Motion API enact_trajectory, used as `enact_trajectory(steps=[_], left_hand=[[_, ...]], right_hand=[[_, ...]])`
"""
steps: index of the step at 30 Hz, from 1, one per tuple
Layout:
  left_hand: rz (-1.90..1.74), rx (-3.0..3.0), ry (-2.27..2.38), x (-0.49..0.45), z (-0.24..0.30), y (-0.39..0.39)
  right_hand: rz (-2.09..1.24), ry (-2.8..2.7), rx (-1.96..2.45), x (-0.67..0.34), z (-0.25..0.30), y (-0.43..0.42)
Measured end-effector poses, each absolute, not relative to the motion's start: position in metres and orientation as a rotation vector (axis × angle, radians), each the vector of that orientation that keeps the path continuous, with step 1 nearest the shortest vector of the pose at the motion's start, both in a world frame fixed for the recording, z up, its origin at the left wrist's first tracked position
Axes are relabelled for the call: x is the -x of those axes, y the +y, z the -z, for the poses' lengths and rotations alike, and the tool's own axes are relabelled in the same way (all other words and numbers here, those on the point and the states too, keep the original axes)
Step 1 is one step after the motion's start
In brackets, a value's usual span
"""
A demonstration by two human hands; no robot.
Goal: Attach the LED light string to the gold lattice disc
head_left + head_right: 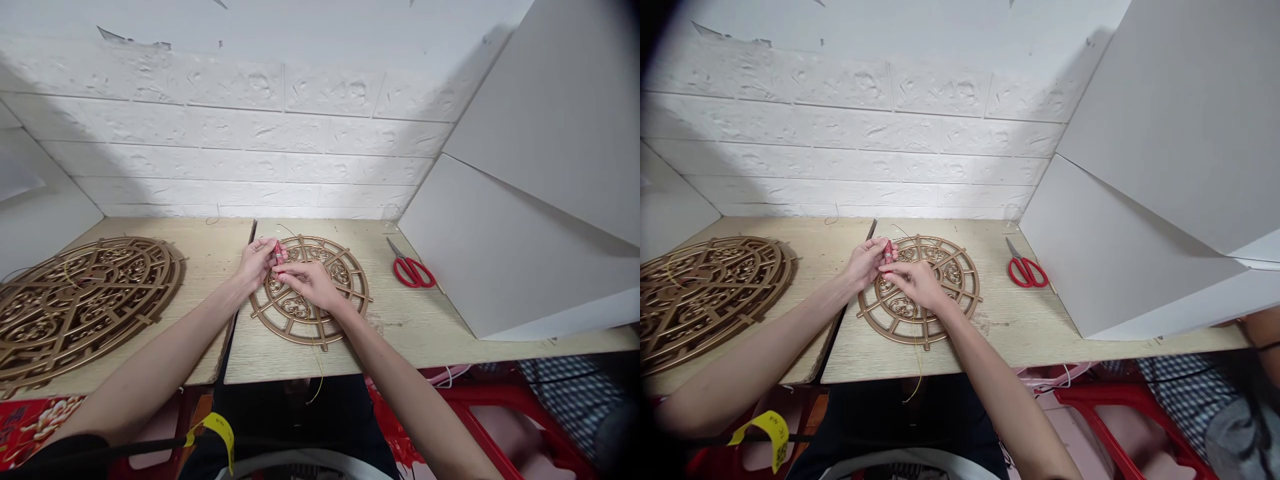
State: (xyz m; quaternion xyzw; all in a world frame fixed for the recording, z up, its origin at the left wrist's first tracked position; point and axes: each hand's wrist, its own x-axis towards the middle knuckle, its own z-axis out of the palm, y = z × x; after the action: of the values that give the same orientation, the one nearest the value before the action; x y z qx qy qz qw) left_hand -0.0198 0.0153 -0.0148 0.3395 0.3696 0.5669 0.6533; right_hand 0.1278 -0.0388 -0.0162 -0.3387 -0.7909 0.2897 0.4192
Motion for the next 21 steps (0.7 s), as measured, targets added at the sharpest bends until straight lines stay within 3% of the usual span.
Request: enact_trajectory(steps=[21], left_hand=[[-1.288, -0.743, 0.828, 0.0203, 0.0128, 0.0148]], right_hand=[[-0.846, -1.962, 0.803, -0.1289, 0.0228, -0.0338]])
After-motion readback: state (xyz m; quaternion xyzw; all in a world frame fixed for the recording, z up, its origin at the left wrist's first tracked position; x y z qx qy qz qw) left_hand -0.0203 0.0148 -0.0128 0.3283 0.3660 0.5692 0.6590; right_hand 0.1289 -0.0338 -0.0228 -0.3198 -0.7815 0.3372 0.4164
